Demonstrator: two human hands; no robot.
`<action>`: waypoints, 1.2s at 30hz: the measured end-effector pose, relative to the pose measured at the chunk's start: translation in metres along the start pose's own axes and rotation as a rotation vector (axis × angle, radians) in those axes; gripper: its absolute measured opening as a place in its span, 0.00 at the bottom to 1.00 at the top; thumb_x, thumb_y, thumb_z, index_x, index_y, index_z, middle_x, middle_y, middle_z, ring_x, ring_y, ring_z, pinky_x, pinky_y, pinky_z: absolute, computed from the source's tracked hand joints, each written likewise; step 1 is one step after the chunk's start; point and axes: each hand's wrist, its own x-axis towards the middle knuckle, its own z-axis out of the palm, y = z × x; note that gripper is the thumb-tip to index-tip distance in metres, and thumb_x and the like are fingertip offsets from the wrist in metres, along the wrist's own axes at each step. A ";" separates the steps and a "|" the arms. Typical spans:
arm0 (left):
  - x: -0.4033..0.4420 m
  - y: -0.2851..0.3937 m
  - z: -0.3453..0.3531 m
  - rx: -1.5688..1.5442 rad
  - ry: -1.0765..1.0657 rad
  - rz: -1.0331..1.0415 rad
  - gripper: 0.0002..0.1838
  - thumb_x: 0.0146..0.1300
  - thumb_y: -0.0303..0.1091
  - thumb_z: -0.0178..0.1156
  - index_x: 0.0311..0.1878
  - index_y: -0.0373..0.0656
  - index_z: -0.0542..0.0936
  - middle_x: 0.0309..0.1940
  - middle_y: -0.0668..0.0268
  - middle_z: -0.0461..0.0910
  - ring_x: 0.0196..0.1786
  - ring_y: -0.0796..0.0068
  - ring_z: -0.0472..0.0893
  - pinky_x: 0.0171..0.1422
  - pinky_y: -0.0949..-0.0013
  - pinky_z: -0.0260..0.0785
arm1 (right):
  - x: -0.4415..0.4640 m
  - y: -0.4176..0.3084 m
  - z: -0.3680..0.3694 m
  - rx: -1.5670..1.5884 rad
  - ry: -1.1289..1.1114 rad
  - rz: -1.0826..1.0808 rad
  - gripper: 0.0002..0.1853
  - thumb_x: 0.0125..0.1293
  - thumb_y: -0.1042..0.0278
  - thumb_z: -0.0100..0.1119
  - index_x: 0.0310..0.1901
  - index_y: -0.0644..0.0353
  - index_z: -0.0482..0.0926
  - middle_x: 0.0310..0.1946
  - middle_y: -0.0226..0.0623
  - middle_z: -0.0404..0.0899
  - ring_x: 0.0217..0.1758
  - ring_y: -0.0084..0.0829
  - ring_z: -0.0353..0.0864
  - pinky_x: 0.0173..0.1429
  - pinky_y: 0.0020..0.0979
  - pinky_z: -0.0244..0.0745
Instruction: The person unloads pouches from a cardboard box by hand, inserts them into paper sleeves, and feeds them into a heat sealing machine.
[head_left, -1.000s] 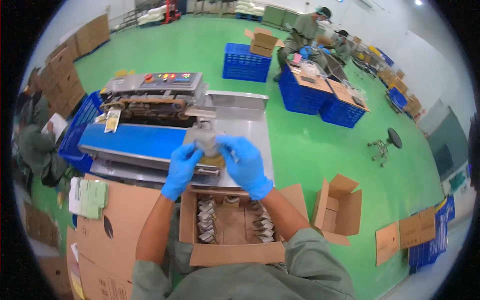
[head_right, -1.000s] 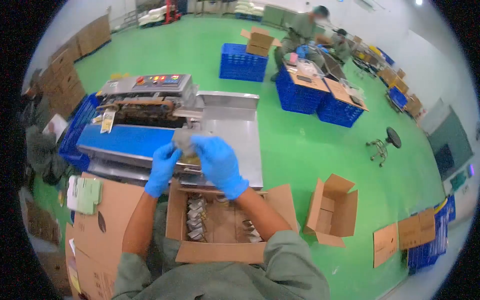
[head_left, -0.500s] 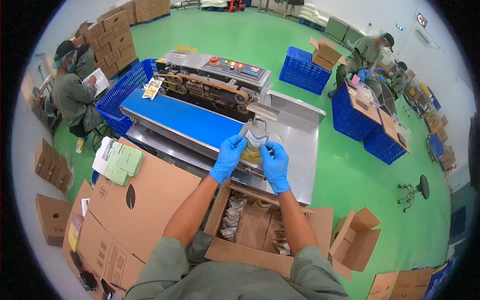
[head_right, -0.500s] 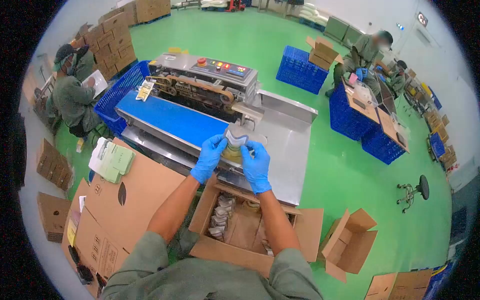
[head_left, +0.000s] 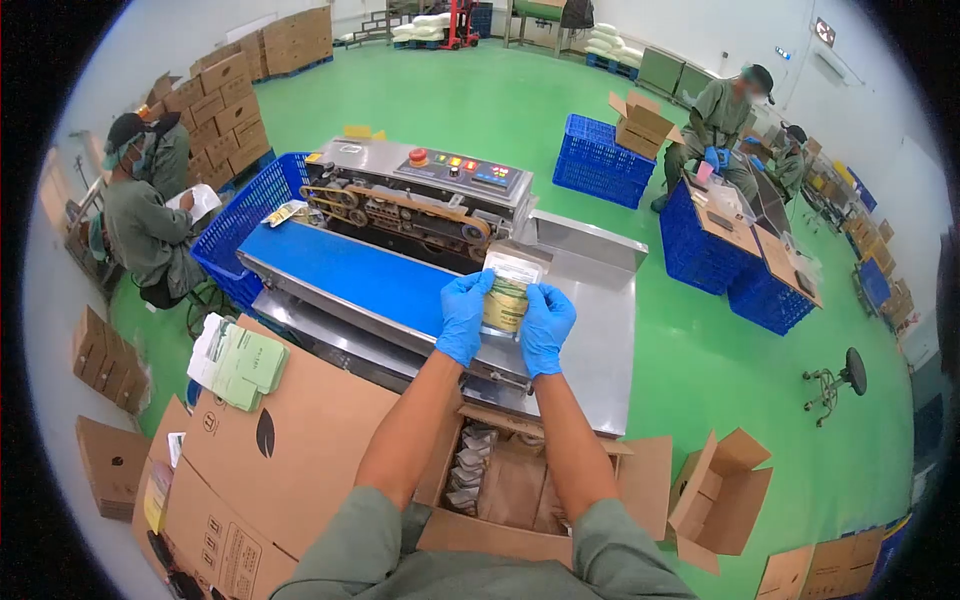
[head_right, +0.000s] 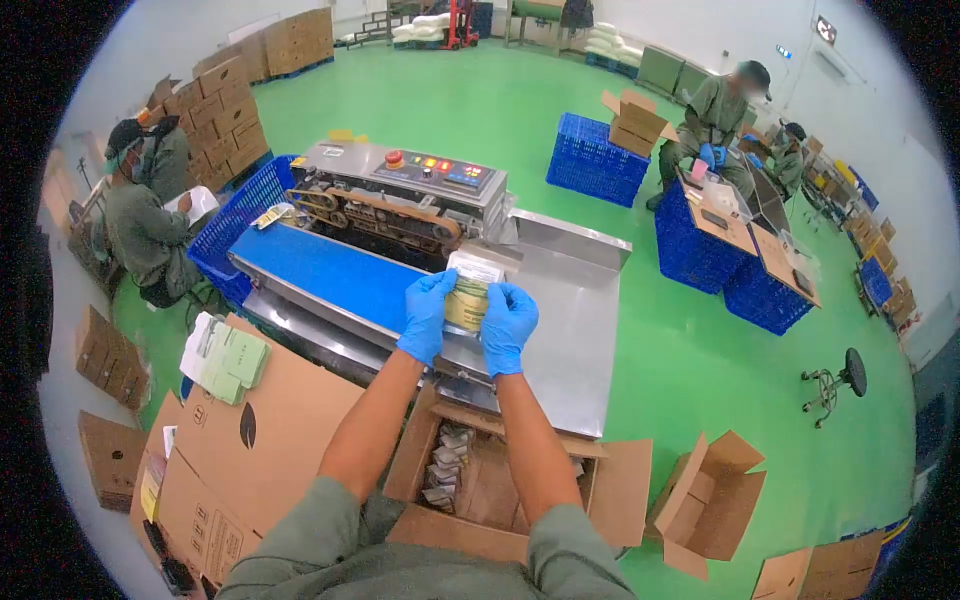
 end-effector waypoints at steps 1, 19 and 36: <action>0.008 -0.009 -0.001 0.025 0.032 -0.028 0.10 0.60 0.33 0.65 0.39 0.35 0.84 0.32 0.67 0.83 0.31 0.82 0.78 0.36 0.76 0.71 | 0.002 0.005 0.002 0.006 0.059 0.035 0.07 0.59 0.72 0.62 0.30 0.67 0.81 0.24 0.28 0.78 0.26 0.17 0.72 0.31 0.24 0.68; 0.092 -0.035 -0.031 0.568 0.142 0.016 0.14 0.55 0.38 0.66 0.26 0.35 0.84 0.21 0.61 0.82 0.24 0.75 0.77 0.31 0.66 0.69 | 0.037 0.043 0.049 -0.768 0.105 0.087 0.17 0.53 0.54 0.53 0.27 0.58 0.85 0.24 0.47 0.81 0.26 0.46 0.80 0.35 0.42 0.70; 0.065 0.016 -0.080 1.106 0.303 0.609 0.18 0.59 0.39 0.61 0.49 0.39 0.77 0.45 0.52 0.78 0.50 0.54 0.77 0.55 0.58 0.68 | 0.035 0.056 0.068 -0.708 -0.134 -0.031 0.16 0.59 0.55 0.56 0.32 0.58 0.85 0.30 0.48 0.82 0.33 0.46 0.82 0.42 0.42 0.74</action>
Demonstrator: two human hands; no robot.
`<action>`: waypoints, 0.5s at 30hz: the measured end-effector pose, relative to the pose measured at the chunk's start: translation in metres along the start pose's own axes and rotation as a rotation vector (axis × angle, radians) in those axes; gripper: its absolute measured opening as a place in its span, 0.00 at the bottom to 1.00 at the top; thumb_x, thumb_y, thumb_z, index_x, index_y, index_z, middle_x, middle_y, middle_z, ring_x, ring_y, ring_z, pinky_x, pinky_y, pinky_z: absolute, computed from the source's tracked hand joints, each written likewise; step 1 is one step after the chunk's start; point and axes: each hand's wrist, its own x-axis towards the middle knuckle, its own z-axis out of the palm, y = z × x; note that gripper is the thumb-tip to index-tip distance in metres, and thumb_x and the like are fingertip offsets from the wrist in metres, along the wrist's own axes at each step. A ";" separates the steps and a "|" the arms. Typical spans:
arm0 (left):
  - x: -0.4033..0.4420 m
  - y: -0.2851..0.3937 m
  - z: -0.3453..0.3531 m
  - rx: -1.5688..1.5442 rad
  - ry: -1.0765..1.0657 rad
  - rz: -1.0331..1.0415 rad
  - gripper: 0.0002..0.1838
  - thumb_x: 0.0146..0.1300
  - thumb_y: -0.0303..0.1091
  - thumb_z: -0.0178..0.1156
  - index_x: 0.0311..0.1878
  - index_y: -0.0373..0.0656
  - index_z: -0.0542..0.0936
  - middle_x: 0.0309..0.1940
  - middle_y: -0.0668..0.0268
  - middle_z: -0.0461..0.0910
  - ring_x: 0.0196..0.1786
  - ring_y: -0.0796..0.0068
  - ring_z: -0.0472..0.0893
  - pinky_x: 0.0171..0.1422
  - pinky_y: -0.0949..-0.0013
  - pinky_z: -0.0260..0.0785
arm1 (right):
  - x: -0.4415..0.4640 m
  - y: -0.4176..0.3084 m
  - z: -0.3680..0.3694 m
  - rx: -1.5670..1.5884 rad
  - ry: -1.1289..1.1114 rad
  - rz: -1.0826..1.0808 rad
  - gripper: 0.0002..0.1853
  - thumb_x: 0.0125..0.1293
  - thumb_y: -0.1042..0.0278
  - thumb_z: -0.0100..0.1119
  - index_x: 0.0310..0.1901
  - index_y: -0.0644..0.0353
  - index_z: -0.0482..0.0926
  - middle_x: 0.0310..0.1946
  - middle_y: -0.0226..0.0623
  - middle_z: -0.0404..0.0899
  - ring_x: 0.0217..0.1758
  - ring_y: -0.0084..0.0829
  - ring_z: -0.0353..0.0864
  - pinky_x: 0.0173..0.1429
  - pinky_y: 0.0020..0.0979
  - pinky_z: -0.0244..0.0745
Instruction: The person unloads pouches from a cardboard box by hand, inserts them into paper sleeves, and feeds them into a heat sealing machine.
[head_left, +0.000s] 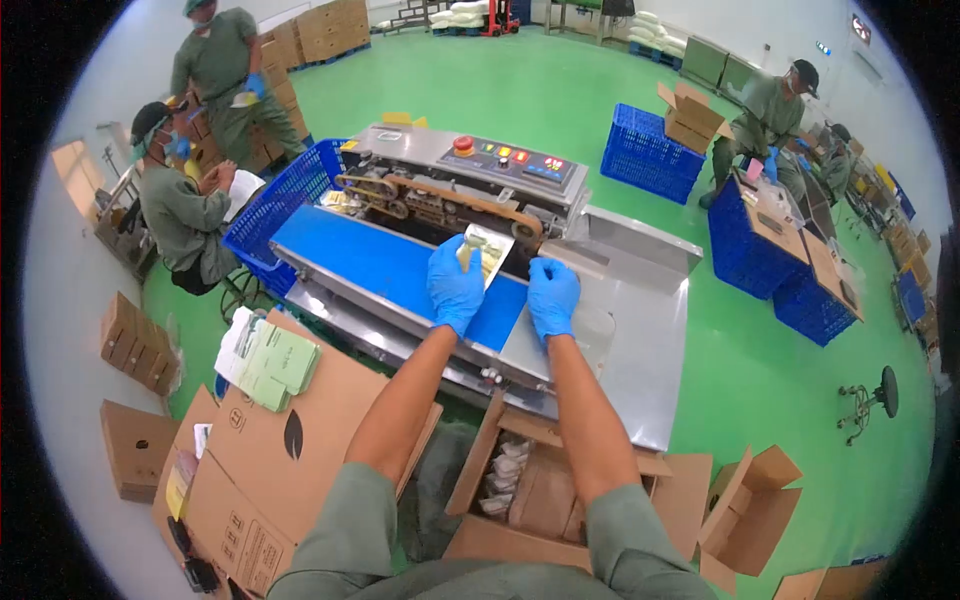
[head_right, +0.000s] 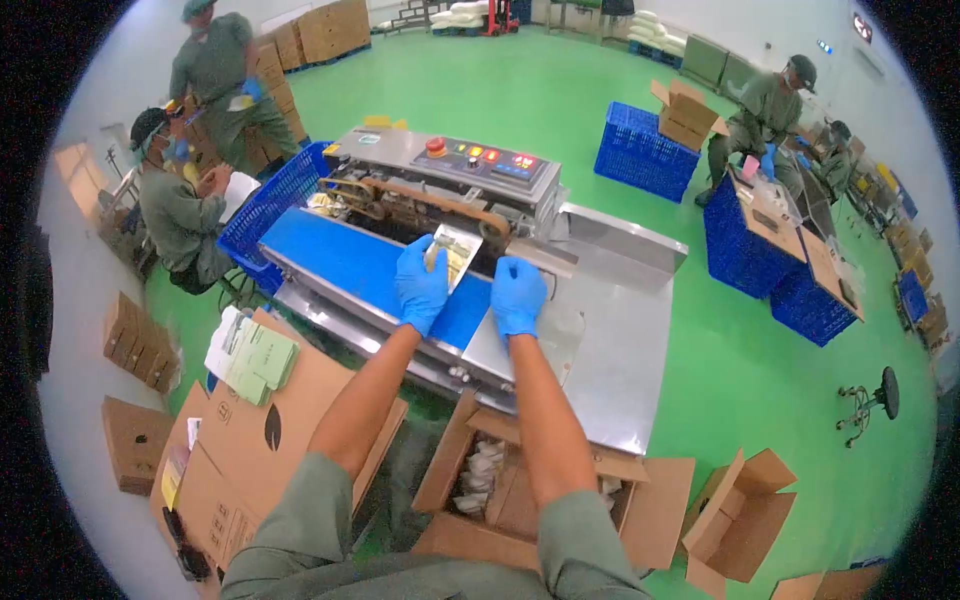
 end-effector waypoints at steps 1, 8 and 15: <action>-0.008 0.008 -0.007 -0.008 0.040 0.139 0.17 0.58 0.36 0.62 0.49 0.41 0.77 0.45 0.54 0.78 0.51 0.53 0.75 0.57 0.57 0.66 | -0.005 -0.002 -0.007 0.051 -0.006 -0.062 0.14 0.59 0.57 0.56 0.33 0.58 0.85 0.30 0.48 0.82 0.34 0.45 0.82 0.42 0.41 0.74; -0.072 0.081 -0.021 -0.041 -0.262 0.448 0.14 0.57 0.38 0.62 0.46 0.46 0.79 0.46 0.59 0.79 0.51 0.55 0.76 0.57 0.57 0.65 | -0.107 -0.018 -0.145 0.039 -0.048 -0.335 0.05 0.58 0.66 0.60 0.32 0.57 0.82 0.29 0.41 0.81 0.34 0.42 0.79 0.41 0.38 0.72; -0.101 0.090 0.001 0.059 -0.303 0.484 0.15 0.59 0.42 0.60 0.46 0.47 0.79 0.46 0.62 0.78 0.51 0.58 0.75 0.58 0.57 0.63 | -0.228 0.061 -0.245 -0.271 -0.852 -0.058 0.08 0.58 0.63 0.60 0.31 0.58 0.81 0.31 0.44 0.81 0.32 0.45 0.80 0.36 0.43 0.74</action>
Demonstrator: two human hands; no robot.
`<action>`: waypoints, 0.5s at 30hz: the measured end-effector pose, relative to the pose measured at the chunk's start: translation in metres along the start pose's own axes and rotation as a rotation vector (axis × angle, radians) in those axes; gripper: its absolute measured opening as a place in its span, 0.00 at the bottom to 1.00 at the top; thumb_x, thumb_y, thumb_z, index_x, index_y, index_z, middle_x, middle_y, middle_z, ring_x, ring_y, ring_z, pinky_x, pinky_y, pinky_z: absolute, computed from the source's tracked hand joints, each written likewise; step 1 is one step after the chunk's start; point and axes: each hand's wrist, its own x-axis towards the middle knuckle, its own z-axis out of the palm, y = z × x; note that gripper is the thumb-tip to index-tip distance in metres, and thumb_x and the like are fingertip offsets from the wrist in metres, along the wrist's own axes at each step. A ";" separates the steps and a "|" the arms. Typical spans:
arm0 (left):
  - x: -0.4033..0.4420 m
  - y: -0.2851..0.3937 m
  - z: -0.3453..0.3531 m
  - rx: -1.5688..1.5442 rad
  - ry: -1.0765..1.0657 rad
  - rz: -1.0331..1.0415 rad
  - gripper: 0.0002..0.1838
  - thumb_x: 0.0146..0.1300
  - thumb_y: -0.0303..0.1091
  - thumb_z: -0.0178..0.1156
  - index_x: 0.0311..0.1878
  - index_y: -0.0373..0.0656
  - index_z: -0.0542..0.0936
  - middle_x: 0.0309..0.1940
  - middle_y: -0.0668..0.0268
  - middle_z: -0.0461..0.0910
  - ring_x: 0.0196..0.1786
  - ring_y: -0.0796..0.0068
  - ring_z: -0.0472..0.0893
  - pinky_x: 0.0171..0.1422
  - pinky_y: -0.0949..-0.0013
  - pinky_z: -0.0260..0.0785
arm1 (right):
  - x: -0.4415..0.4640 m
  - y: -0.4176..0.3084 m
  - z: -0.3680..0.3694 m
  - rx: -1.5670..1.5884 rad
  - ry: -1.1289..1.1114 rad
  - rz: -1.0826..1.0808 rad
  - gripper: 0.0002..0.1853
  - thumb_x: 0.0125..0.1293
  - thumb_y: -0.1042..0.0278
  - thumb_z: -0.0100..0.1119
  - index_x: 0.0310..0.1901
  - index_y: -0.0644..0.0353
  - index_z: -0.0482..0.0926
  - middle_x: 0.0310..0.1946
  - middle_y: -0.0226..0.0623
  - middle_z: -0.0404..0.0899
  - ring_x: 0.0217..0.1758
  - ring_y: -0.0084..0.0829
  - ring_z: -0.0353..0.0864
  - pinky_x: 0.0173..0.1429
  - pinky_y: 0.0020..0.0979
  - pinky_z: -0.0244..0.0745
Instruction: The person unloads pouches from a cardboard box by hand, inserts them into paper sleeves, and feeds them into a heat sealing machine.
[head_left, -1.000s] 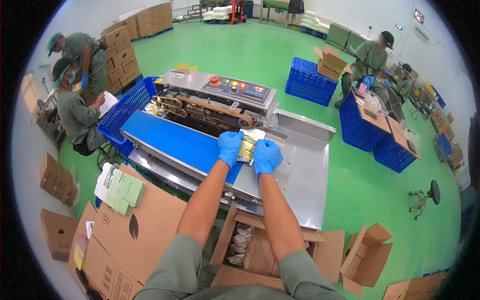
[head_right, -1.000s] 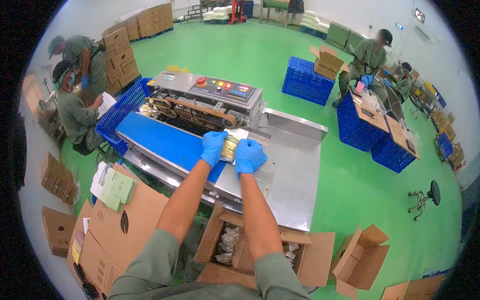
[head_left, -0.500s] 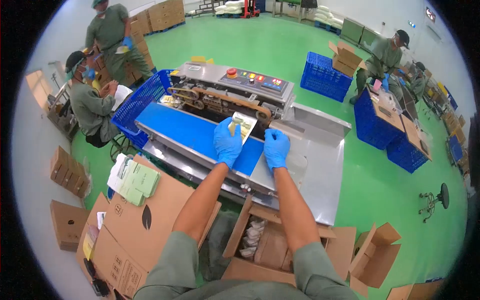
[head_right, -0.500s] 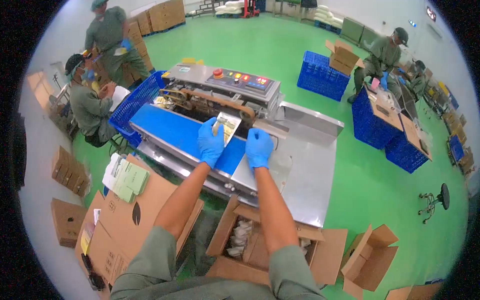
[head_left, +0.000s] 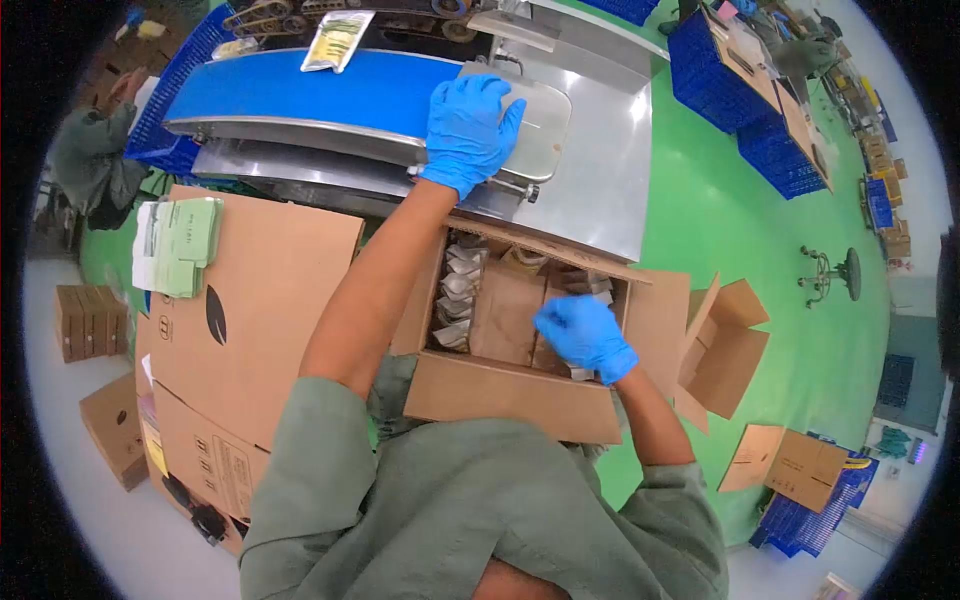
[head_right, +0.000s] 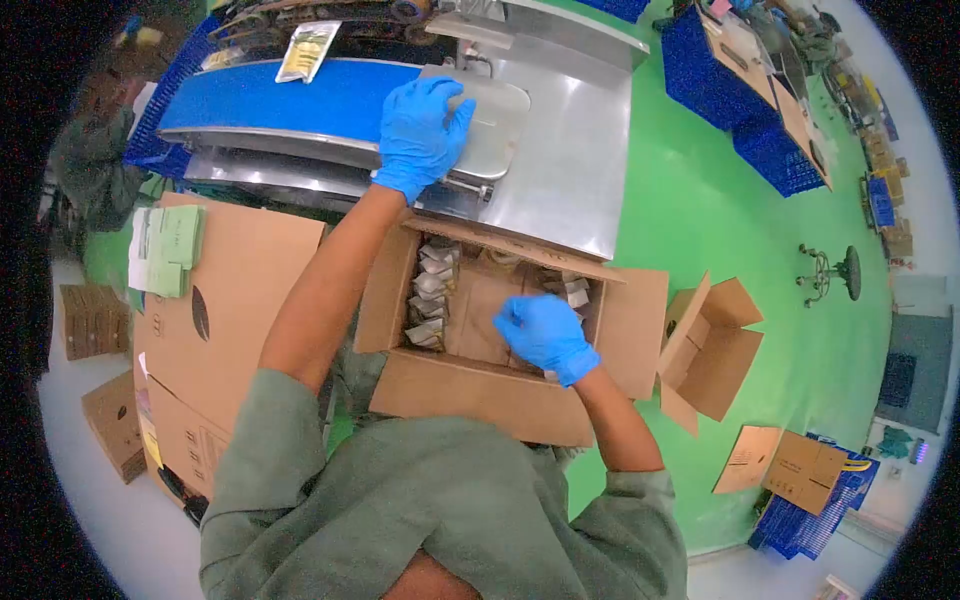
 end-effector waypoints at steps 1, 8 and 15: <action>0.000 0.002 0.000 0.061 0.006 -0.014 0.15 0.59 0.43 0.60 0.46 0.47 0.79 0.46 0.62 0.78 0.51 0.59 0.75 0.58 0.57 0.62 | -0.006 0.024 0.017 -0.167 -0.035 0.067 0.08 0.59 0.63 0.58 0.32 0.58 0.81 0.31 0.45 0.81 0.33 0.46 0.81 0.37 0.43 0.75; -0.002 0.004 0.000 0.148 -0.035 0.006 0.15 0.60 0.43 0.57 0.47 0.48 0.79 0.46 0.63 0.78 0.54 0.60 0.73 0.62 0.51 0.55 | 0.050 0.130 0.093 -0.554 0.016 0.396 0.12 0.60 0.66 0.51 0.42 0.57 0.79 0.37 0.48 0.81 0.42 0.50 0.80 0.46 0.48 0.74; 0.001 0.005 -0.003 0.157 -0.051 -0.006 0.14 0.60 0.41 0.56 0.46 0.46 0.77 0.45 0.63 0.76 0.54 0.60 0.72 0.62 0.50 0.54 | 0.077 0.165 0.148 -0.475 0.483 0.173 0.15 0.63 0.62 0.50 0.47 0.55 0.79 0.45 0.46 0.79 0.49 0.52 0.75 0.55 0.53 0.67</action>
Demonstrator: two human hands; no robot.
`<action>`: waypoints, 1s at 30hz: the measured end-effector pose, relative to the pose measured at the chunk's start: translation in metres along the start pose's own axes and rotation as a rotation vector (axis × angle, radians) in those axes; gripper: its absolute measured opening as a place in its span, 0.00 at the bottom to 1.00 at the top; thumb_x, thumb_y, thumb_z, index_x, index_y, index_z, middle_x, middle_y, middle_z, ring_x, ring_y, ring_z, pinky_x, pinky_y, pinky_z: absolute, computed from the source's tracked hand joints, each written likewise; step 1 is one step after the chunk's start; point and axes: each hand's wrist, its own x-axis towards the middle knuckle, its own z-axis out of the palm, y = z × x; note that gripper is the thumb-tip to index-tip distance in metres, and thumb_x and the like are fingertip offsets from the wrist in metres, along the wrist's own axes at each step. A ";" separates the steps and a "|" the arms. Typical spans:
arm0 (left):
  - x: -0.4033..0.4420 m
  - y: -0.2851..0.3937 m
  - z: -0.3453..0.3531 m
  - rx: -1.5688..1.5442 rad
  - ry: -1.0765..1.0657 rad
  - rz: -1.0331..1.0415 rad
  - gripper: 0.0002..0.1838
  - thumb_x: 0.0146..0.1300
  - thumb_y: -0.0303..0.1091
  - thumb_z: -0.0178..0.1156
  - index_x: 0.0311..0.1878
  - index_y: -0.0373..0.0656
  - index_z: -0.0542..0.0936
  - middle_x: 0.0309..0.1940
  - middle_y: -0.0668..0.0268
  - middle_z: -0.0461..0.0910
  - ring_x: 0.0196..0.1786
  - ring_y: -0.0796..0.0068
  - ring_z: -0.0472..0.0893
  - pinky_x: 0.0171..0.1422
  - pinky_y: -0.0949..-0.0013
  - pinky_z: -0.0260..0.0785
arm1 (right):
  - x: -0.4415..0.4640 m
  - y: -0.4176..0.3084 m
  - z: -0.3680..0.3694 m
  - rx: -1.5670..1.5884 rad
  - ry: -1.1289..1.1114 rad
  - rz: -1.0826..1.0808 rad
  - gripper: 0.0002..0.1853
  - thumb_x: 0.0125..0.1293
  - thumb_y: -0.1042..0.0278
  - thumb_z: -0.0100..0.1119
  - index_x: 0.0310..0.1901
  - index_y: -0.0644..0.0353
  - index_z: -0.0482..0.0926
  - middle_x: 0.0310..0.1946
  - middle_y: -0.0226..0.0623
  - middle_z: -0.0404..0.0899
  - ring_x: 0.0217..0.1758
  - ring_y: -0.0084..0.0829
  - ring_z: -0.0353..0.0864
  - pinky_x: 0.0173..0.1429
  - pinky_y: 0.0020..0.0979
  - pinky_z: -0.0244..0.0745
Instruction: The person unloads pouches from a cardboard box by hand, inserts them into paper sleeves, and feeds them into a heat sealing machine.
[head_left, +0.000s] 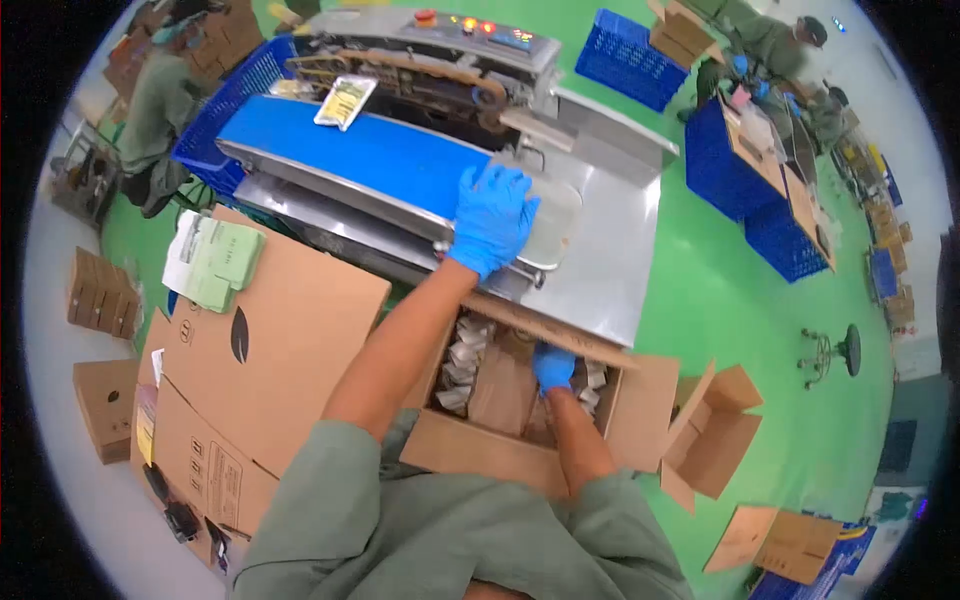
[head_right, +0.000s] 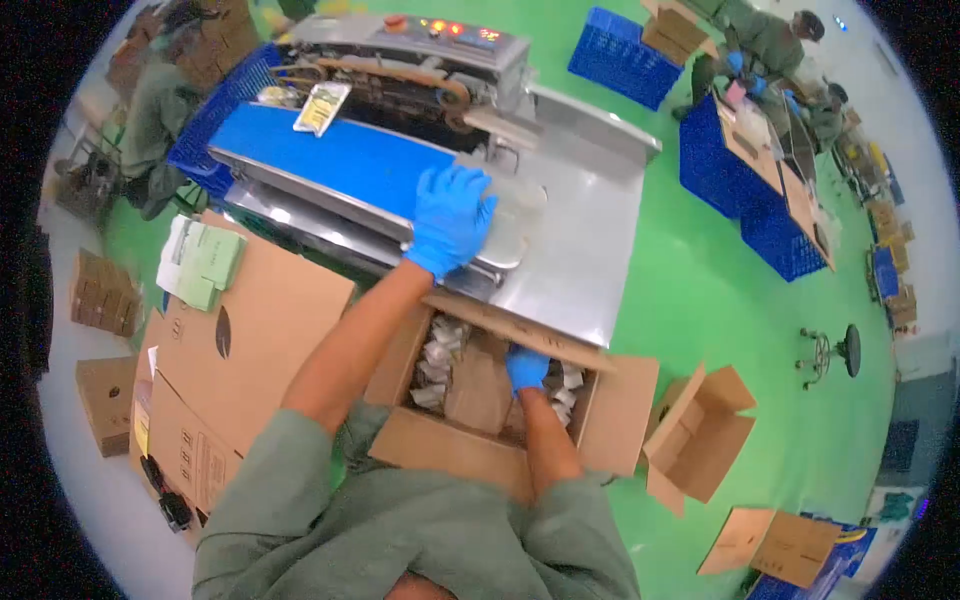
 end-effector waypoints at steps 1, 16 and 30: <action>0.000 0.000 -0.001 -0.026 -0.030 -0.006 0.14 0.60 0.41 0.56 0.46 0.46 0.76 0.44 0.63 0.76 0.53 0.60 0.72 0.61 0.50 0.55 | 0.001 -0.006 -0.006 -0.083 0.196 -0.153 0.14 0.64 0.60 0.50 0.46 0.55 0.80 0.41 0.45 0.80 0.46 0.49 0.78 0.51 0.50 0.71; 0.008 0.007 -0.092 -1.403 -0.375 -0.268 0.16 0.64 0.37 0.61 0.49 0.35 0.80 0.43 0.65 0.83 0.46 0.77 0.79 0.54 0.70 0.71 | 0.107 -0.142 -0.319 0.735 0.466 -0.128 0.04 0.61 0.74 0.60 0.37 0.62 0.79 0.25 0.41 0.79 0.25 0.30 0.77 0.32 0.29 0.71; -0.003 -0.020 -0.023 -1.342 -0.058 -0.540 0.11 0.64 0.25 0.58 0.50 0.34 0.80 0.41 0.65 0.82 0.43 0.81 0.78 0.50 0.75 0.71 | 0.178 -0.139 -0.226 0.867 0.412 -0.112 0.08 0.62 0.71 0.59 0.42 0.60 0.81 0.32 0.38 0.81 0.31 0.27 0.77 0.38 0.28 0.72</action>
